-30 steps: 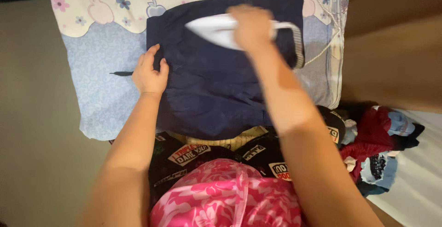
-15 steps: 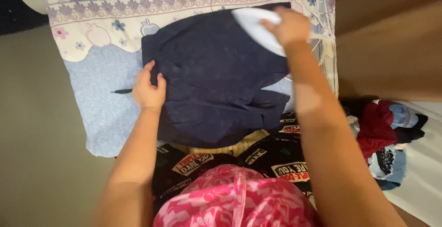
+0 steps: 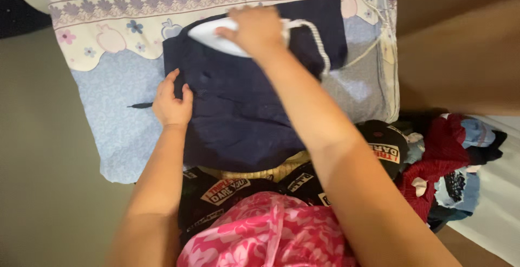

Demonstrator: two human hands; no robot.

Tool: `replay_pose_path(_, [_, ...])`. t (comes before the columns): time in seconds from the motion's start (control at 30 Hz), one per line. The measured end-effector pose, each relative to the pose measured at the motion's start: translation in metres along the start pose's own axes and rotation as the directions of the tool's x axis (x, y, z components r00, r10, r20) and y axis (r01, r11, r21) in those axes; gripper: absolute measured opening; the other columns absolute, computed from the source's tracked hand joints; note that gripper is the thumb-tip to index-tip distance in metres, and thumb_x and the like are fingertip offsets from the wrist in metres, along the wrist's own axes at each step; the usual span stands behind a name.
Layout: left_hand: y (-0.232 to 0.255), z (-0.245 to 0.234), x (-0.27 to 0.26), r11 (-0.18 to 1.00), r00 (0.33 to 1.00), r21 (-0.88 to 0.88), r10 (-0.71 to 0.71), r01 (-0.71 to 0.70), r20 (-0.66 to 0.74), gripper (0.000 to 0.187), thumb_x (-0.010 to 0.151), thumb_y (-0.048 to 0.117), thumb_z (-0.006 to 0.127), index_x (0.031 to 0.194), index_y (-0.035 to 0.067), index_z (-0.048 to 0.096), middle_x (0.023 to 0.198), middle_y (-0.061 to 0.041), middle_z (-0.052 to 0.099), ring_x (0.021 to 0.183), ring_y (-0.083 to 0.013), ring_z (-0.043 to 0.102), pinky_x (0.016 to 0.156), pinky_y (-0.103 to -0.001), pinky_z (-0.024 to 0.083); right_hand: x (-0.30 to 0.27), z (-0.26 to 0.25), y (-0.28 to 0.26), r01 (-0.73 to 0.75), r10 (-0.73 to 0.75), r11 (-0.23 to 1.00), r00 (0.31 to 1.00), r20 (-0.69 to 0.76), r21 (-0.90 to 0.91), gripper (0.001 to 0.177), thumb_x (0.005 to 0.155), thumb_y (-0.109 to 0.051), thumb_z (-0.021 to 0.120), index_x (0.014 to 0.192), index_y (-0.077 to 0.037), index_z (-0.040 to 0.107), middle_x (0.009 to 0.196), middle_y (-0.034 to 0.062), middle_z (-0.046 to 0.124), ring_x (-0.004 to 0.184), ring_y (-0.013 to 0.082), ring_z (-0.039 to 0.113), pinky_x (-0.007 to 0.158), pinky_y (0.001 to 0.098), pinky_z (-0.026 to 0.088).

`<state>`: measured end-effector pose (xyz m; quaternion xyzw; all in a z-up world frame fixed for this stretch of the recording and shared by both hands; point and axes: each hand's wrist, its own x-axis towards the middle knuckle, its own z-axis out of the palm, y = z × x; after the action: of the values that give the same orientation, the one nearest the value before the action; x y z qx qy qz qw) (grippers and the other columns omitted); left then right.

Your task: The person irons a dark blue shirt on a small ironing board placed on the floor, then hangs it on a hanger. Next, the person irons a red striped shirt on the same board. The person is sitting cross-legged on the floor during the task.

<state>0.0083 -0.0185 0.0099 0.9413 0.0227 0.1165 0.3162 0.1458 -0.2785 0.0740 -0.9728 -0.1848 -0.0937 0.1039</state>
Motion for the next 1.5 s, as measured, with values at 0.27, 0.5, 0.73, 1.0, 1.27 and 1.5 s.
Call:
replay_pose_path(0.27, [-0.002,0.000,-0.001,0.999,0.998,0.000,0.051,-0.051,-0.029,0.040,0.091,0.018,0.074,0.130,0.015,0.068,0.117,-0.008,0.071,0.105,-0.0309,0.069,0.086,-0.042,0.056,-0.040,0.008,0.106,-0.058,0.047,0.997,0.978,-0.202,-0.047,0.068,0.083,-0.076,0.072,0.107,-0.013,0.078,0.104,0.0086,0.077,0.095,0.0300,0.072,0.080,0.0481,0.050])
replay_pose_path(0.5, [0.000,0.000,-0.003,1.000,0.999,0.009,0.023,-0.023,-0.035,0.038,0.092,0.020,0.073,0.130,0.015,0.069,0.116,-0.008,0.071,0.103,-0.0311,0.070,0.087,-0.042,0.056,-0.099,-0.057,0.220,-0.174,0.193,0.970,0.975,0.106,-0.172,0.056,0.099,-0.067,0.072,0.105,-0.012,0.079,0.092,0.0116,0.075,0.085,0.0330,0.070,0.075,0.0466,0.052])
replay_pose_path(0.73, [-0.009,0.005,-0.004,0.994,0.992,0.000,0.113,-0.113,-0.061,0.039,0.092,0.016,0.074,0.131,0.012,0.067,0.123,-0.009,0.071,0.111,-0.0331,0.069,0.093,-0.043,0.056,-0.089,-0.038,0.148,0.178,-0.182,0.983,0.964,0.191,0.041,0.036,0.102,-0.050,0.063,0.090,-0.021,0.081,0.083,0.0047,0.074,0.078,0.0292,0.070,0.073,0.0464,0.051])
replay_pose_path(1.0, [-0.012,0.002,-0.007,0.995,0.995,-0.042,0.088,-0.090,-0.055,0.039,0.094,0.016,0.074,0.133,0.014,0.067,0.126,-0.009,0.070,0.114,-0.0328,0.067,0.096,-0.042,0.055,-0.173,-0.064,0.163,0.245,-0.224,0.968,0.942,0.250,-0.055,0.038,0.103,-0.050,0.065,0.084,-0.019,0.079,0.073,0.0021,0.069,0.071,0.0238,0.065,0.084,0.0466,0.050])
replay_pose_path(1.27, [-0.007,0.003,0.000,0.999,0.999,-0.041,0.032,-0.034,-0.044,0.040,0.091,0.016,0.075,0.130,0.015,0.068,0.123,-0.008,0.071,0.109,-0.0321,0.068,0.090,-0.042,0.054,-0.183,-0.074,0.163,0.076,-0.059,0.995,0.974,0.220,-0.070,0.038,0.109,-0.046,0.065,0.086,-0.019,0.078,0.070,-0.0002,0.066,0.063,0.0186,0.063,0.073,0.0397,0.050])
replay_pose_path(1.5, [-0.011,-0.003,-0.005,0.988,0.997,-0.139,0.064,-0.068,-0.038,0.047,0.087,0.012,0.080,0.132,0.012,0.068,0.131,-0.010,0.070,0.119,-0.0323,0.068,0.101,-0.040,0.053,-0.172,-0.054,0.053,0.181,-0.181,0.980,0.983,0.000,-0.085,0.034,0.095,-0.041,0.073,0.071,-0.017,0.077,0.069,-0.0011,0.070,0.064,0.0196,0.067,0.070,0.0419,0.048])
